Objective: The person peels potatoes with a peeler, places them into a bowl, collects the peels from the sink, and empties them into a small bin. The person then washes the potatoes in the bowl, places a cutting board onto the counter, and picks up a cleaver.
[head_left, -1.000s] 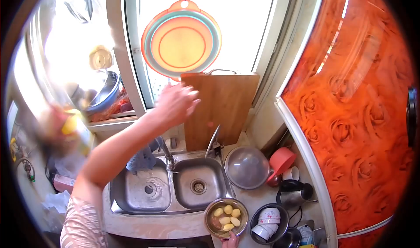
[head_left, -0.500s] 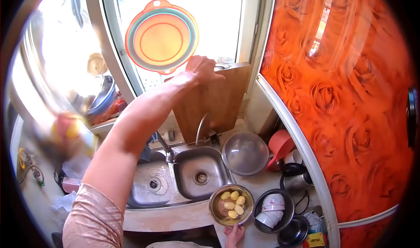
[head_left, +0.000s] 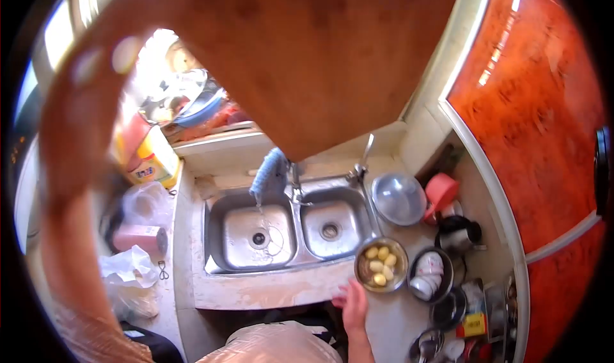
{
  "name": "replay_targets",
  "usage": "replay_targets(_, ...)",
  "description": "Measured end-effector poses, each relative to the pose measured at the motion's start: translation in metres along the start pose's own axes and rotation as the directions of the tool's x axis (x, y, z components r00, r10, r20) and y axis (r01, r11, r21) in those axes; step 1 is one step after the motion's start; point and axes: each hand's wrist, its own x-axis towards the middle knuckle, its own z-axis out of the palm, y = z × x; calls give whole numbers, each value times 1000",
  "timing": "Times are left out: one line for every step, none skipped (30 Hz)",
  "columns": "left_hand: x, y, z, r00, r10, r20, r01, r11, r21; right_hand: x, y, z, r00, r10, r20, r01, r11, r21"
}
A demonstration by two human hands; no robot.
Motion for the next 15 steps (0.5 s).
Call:
replay_targets(-11,5,-19,1000,3,8,-3,999,-47,6,1,18,994,-22,110,6,990,143)
replay_targets(-25,11,-37,1000,7,26,-4,995,-104,11,1,38,971,-121,207,86,982,169)
replay_targets(-41,17,-55,999,10,50,-2,988,-157,7,-18,67,958,-166,234,145,984,104)
replay_targets(-57,22,-71,997,17,74,-2,980,-201,13,-16,86,925,-244,291,214,968,132)
replay_targets(-73,27,-87,995,20,102,5,970,-244,16,-11,100,918,-246,313,186,960,207)
replay_targets(-89,32,-100,991,21,129,17,959,-282,17,-5,111,909,-267,319,175,941,290)
replay_targets(-103,37,-109,988,18,156,33,948,-317,12,-6,117,912,-269,309,155,924,348)
replay_targets(-118,44,-115,983,15,182,50,936,-349,7,-5,120,914,-274,300,135,901,412)
replay_targets(-130,49,-120,978,12,206,68,923,-378,1,3,117,920,-275,281,117,873,473)
replay_targets(-143,56,-121,973,3,230,94,907,-411,-3,18,110,925,-275,263,97,839,535)
replay_targets(-154,61,-116,968,-14,252,128,888,-442,-13,45,98,961,-195,198,40,803,595)
replay_targets(-166,69,-110,962,-28,272,158,868,-471,-32,61,78,973,-123,193,-26,778,628)
replay_targets(-181,72,-93,956,-69,286,212,836,-506,-46,81,56,994,-33,107,-43,771,636)
replay_targets(-197,73,-75,948,-107,301,261,803,-535,-63,112,26,999,48,-7,-31,732,681)
replay_targets(-218,76,-43,958,-135,254,264,760,-594,-80,142,-5,984,129,-120,-3,695,719)
